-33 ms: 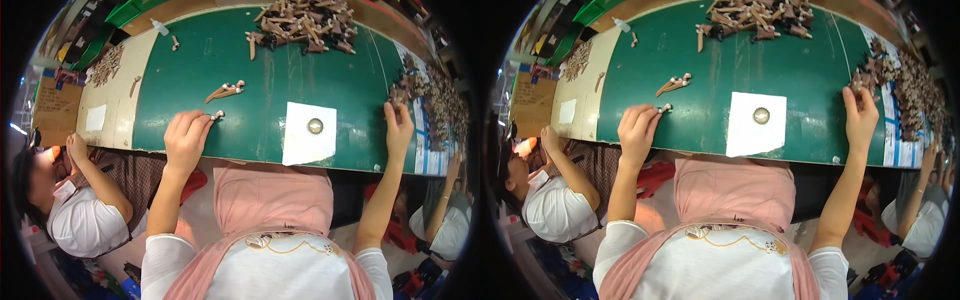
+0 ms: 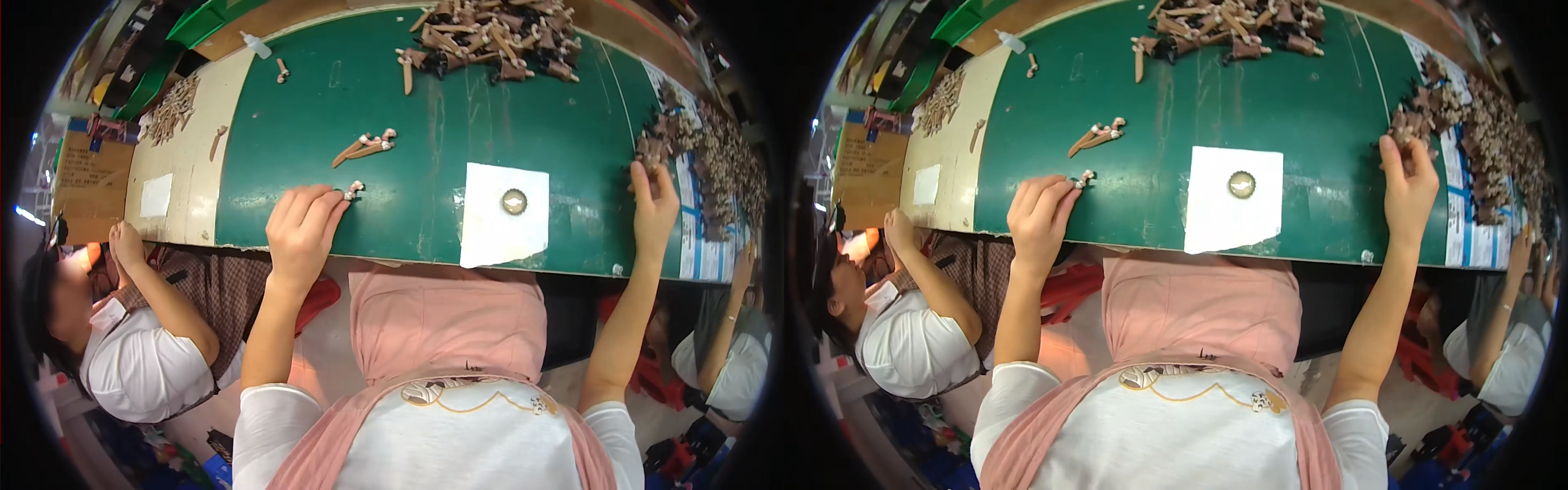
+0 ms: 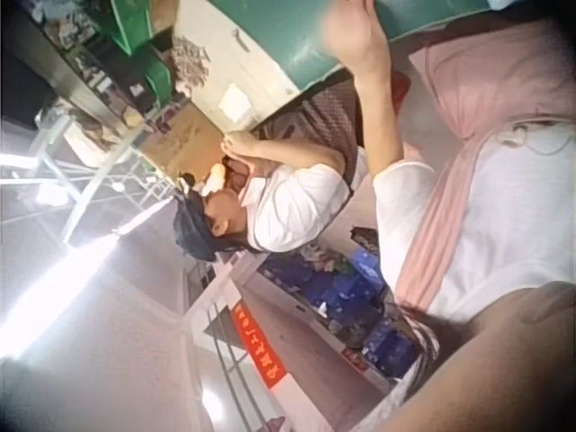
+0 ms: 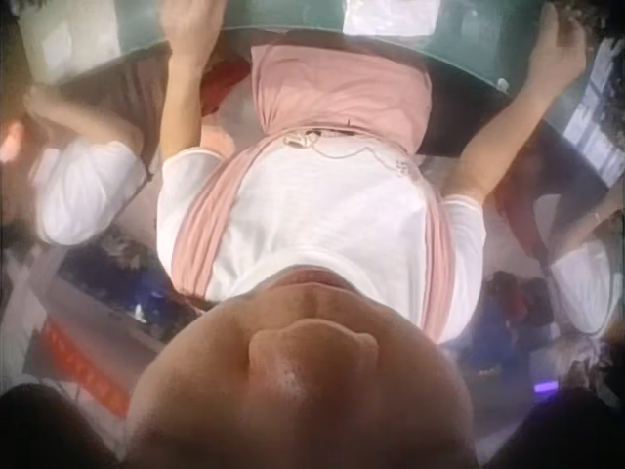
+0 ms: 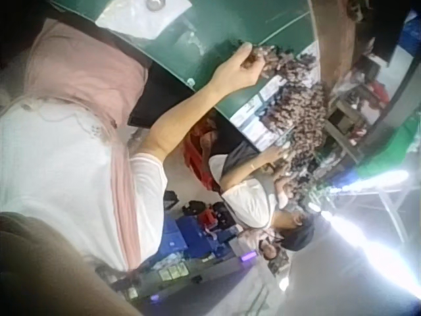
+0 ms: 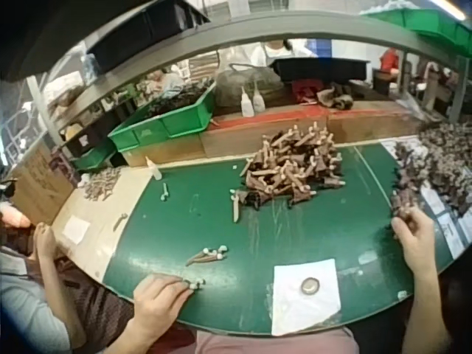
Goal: The person assembles small figurines by attaching a white clay-like head to a brown body and inserting a wooden stick into the base. The person repeatedly picks up components, joins them, and places the finished figurines on a green table.
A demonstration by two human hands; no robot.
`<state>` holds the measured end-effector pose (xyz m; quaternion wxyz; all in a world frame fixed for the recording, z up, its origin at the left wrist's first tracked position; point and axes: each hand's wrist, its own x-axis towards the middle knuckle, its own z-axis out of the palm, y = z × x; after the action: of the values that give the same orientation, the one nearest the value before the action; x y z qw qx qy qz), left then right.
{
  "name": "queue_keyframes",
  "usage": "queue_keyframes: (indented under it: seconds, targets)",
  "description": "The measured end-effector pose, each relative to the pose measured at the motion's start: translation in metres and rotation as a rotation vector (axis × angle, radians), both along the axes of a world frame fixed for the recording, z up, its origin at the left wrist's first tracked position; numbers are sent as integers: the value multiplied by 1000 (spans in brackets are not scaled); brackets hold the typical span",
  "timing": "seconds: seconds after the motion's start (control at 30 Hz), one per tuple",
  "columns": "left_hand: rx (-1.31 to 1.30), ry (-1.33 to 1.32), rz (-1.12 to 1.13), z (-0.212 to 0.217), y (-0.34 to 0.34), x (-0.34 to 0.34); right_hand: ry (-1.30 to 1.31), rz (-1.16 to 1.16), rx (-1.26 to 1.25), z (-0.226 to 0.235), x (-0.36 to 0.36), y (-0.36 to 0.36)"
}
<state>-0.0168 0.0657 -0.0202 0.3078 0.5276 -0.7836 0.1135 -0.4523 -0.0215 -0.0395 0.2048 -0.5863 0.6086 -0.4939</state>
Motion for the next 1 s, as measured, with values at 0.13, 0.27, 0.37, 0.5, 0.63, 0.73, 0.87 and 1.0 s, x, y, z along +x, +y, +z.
queue_keyframes:
  seconds: [0.13,0.27,0.37,0.5,0.63,0.73,0.87,1.0]
  targets:
    - [332,130,20,17,-8,-7,-230,46,-6,20,12,18]
    - [528,272,-83,39,-18,-28,-389,254,134,36,45,54]
    - [564,364,-246,50,-19,-80,-552,360,225,30,75,67]
    - [509,164,-415,48,-32,-129,-655,238,145,16,85,68]
    - [469,5,-429,47,-35,-140,-683,221,87,10,82,71]
    - [495,-80,-465,45,-36,-142,-697,243,122,14,80,70]
    - [466,-112,-462,42,-36,-146,-684,253,114,13,78,70]
    - [430,93,-391,44,-34,-146,-771,234,154,19,78,72]
